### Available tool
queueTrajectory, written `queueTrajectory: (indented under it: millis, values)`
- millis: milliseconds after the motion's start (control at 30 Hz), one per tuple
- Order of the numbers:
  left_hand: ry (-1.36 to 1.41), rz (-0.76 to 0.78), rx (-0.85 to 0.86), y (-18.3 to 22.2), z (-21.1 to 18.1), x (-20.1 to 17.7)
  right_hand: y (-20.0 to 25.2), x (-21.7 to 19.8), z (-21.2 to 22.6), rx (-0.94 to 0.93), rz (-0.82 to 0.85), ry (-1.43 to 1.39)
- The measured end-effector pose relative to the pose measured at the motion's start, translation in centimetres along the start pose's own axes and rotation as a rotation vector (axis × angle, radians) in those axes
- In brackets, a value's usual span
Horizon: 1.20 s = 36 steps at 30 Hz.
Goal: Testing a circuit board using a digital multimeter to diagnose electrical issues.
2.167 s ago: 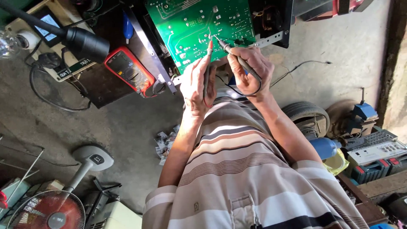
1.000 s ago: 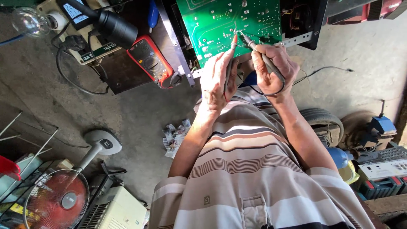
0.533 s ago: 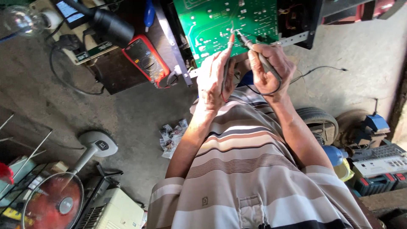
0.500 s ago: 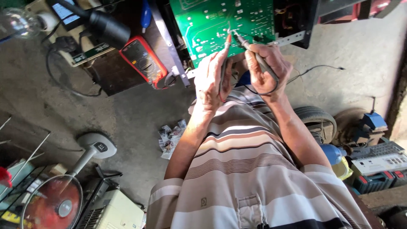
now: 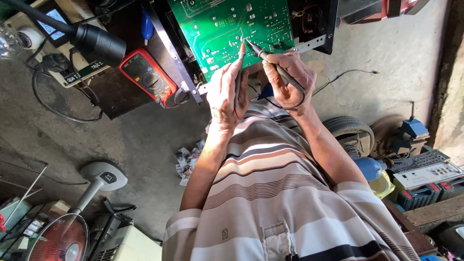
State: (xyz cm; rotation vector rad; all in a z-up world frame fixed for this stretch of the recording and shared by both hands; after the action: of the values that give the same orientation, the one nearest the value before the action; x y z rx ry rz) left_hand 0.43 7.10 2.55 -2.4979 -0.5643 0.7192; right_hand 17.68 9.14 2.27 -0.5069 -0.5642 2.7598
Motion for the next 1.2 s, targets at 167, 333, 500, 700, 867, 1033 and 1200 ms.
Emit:
queueTrajectory:
  millis: [167,333,500,700,867,1033,1200]
  values:
    - [0.033,-0.005,-0.030,0.0,-0.7,-1.5,0.1,0.0,0.1,0.011,-0.002,-0.028]
    - [0.021,-0.032,-0.041,-0.8,-1.5,-1.9,-0.3,0.3,0.7,-0.005,0.010,-0.027]
    - [-0.032,-0.012,-0.078,0.5,-0.2,-2.1,0.3,0.7,0.6,0.005,-0.001,-0.030]
    - [-0.053,-0.043,-0.103,1.3,0.1,-3.0,1.3,1.7,0.5,0.036,0.009,-0.055]
    - [-0.090,-0.090,-0.124,0.3,-0.3,-4.3,1.0,2.9,1.7,0.017,0.037,-0.090]
    - [-0.120,-0.118,-0.127,-0.3,-0.7,-4.7,1.2,4.2,2.4,-0.031,0.028,-0.133]
    - [-0.145,-0.137,-0.159,-0.2,-0.7,-5.4,0.7,4.6,2.8,-0.087,0.064,-0.113]
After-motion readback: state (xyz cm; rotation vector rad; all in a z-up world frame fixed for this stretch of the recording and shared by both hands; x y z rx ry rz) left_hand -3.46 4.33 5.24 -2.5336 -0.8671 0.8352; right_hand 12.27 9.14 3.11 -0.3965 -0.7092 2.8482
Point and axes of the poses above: each hand's wrist, its own y-axis away from the middle knuckle, its own x-axis out of the palm, z = x × y, the point moved 6 cm from there along -y, towards the middle knuckle, and after that the axes turned 13 degrees about -z, right-handed, at the moved point
